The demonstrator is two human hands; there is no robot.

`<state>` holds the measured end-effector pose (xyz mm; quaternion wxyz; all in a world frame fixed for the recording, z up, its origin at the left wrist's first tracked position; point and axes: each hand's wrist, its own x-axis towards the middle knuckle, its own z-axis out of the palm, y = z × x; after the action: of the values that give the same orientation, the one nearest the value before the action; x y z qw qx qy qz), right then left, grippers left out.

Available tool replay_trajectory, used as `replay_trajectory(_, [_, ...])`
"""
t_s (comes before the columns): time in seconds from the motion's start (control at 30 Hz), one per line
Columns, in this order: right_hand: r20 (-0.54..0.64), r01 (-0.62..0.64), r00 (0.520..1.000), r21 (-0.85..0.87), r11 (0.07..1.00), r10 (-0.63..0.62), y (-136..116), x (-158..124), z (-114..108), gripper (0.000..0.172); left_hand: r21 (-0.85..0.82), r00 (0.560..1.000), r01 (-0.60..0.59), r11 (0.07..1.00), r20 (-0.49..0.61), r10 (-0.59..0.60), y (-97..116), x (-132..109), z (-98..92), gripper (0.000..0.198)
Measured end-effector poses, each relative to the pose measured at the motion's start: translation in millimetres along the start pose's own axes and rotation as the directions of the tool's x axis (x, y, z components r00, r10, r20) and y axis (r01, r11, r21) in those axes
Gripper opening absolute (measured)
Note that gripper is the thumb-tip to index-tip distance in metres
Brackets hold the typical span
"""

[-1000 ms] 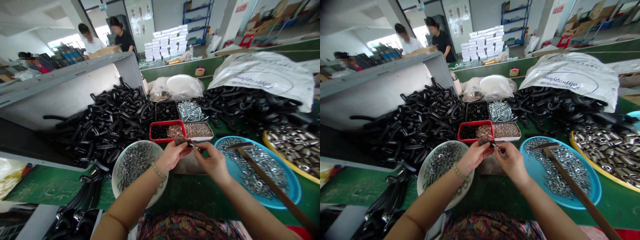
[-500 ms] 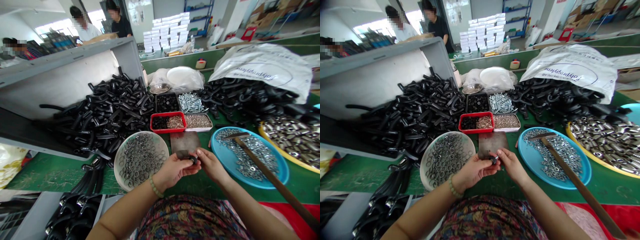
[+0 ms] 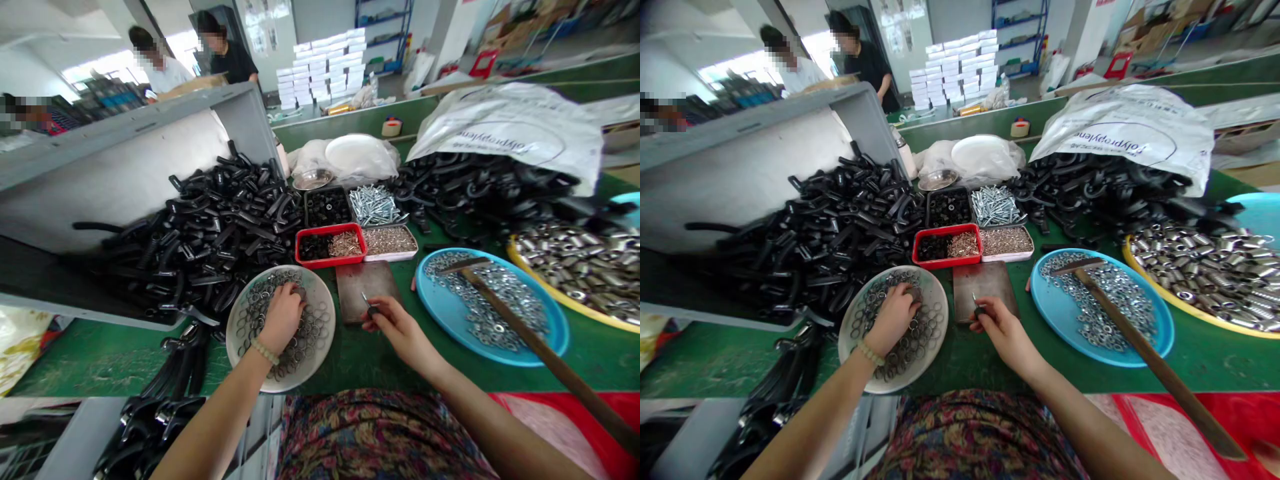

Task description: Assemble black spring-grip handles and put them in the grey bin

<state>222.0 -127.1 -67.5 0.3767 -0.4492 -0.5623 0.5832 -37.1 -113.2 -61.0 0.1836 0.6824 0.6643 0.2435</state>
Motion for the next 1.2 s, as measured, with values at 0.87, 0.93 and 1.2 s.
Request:
replay_trajectory(0.87, [-0.546,0.256,0.753,-0.27,0.928,-0.367,6.3,-65.5,-142.7,0.019,-0.172,0.617,-0.655,0.736,0.442,0.651,225.5,106.9,172.9,0.018])
replay_trajectory(0.93, [-0.566,0.26,0.748,-0.231,0.938,-0.347,6.6,-67.7,-146.7,0.019,-0.185,0.596,-0.67,0.719,0.445,0.669,230.7,107.7,183.5,0.017])
replay_trajectory(1.2, [-0.424,0.222,0.881,-0.02,0.975,-0.209,5.7,-61.7,-122.7,0.017,-0.622,0.833,-0.148,0.769,0.341,0.436,213.1,90.3,153.5,0.014])
